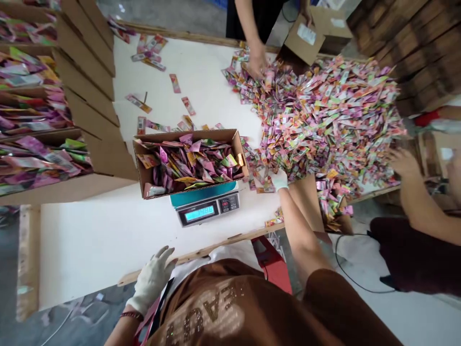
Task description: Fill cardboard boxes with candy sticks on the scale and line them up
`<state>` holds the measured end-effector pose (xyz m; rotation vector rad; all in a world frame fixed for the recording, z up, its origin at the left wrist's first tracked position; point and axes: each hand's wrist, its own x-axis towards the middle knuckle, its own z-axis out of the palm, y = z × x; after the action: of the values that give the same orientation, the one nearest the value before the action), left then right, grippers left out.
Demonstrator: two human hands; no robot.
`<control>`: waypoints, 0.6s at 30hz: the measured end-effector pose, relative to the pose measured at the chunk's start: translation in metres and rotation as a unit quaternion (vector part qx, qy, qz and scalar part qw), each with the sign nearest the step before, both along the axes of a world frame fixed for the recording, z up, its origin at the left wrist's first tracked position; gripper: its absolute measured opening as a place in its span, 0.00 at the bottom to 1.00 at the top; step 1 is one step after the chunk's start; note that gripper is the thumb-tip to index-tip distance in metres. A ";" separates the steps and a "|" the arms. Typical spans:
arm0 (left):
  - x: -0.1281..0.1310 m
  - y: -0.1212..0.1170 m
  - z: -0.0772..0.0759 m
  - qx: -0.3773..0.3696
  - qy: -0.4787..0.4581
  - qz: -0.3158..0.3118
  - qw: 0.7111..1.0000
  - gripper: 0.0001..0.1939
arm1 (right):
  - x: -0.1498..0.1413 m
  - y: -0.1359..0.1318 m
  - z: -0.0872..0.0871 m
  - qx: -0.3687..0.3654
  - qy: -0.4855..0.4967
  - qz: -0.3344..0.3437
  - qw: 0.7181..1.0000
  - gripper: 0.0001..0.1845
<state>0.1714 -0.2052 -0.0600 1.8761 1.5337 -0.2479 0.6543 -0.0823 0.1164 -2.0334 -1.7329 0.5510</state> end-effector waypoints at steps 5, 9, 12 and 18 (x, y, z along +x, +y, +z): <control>-0.004 0.007 -0.008 0.022 -0.021 -0.011 0.999 0.26 | 0.013 0.017 0.051 -0.003 -0.028 -0.025 0.999 0.17; -0.004 0.003 -0.003 0.013 -0.008 -0.022 1.000 0.25 | -0.039 0.048 0.117 0.037 -0.033 0.110 0.993 0.10; -0.004 -0.006 0.004 0.009 0.004 -0.028 1.000 0.24 | -0.107 0.075 0.145 0.014 -0.085 0.191 0.978 0.12; -0.021 -0.033 0.003 0.029 -0.012 0.003 1.000 0.23 | -0.121 0.079 0.105 0.076 0.009 0.210 0.975 0.39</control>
<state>0.1503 -0.2378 -0.0567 1.9128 1.5452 -0.1801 0.5337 -0.0037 0.2214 -1.5562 -2.1366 0.5397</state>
